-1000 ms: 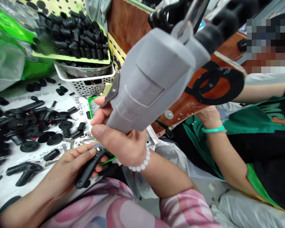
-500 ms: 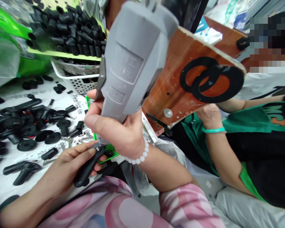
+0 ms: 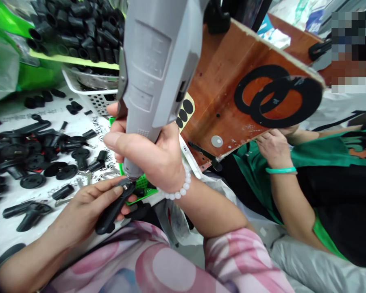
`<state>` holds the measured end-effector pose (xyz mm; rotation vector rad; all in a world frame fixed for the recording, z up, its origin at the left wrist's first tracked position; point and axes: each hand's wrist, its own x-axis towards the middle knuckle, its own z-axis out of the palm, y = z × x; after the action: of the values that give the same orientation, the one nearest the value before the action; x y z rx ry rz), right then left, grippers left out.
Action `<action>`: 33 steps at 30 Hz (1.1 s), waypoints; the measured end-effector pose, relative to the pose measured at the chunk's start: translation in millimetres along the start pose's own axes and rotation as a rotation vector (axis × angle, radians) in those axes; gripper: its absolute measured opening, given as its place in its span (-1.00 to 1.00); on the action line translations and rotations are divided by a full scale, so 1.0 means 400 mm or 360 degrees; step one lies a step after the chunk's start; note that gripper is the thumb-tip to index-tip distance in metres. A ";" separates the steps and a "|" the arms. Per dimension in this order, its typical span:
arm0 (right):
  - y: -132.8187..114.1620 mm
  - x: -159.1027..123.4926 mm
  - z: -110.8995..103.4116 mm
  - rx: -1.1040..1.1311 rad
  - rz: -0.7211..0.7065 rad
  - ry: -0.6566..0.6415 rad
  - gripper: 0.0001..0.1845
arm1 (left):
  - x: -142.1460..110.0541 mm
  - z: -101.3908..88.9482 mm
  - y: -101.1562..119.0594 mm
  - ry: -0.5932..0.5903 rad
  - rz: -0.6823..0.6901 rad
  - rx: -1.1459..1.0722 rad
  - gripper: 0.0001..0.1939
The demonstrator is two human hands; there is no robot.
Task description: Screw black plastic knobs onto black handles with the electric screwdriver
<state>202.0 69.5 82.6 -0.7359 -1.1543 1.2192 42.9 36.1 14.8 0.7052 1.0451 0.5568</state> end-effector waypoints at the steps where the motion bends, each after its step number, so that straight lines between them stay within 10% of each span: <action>1: -0.001 0.000 0.001 -0.0001 -0.0006 -0.0004 -0.65 | -0.001 0.000 0.000 -0.0001 0.0005 0.0008 -0.62; 33: -0.011 -0.027 0.011 -0.0120 -0.0043 0.0097 -0.72 | 0.002 0.002 0.009 -0.0054 -0.0049 -0.0033 -0.66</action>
<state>200.0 57.6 84.9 -0.8063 -1.1612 1.1282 43.7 39.0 17.3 0.6769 1.0156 0.5267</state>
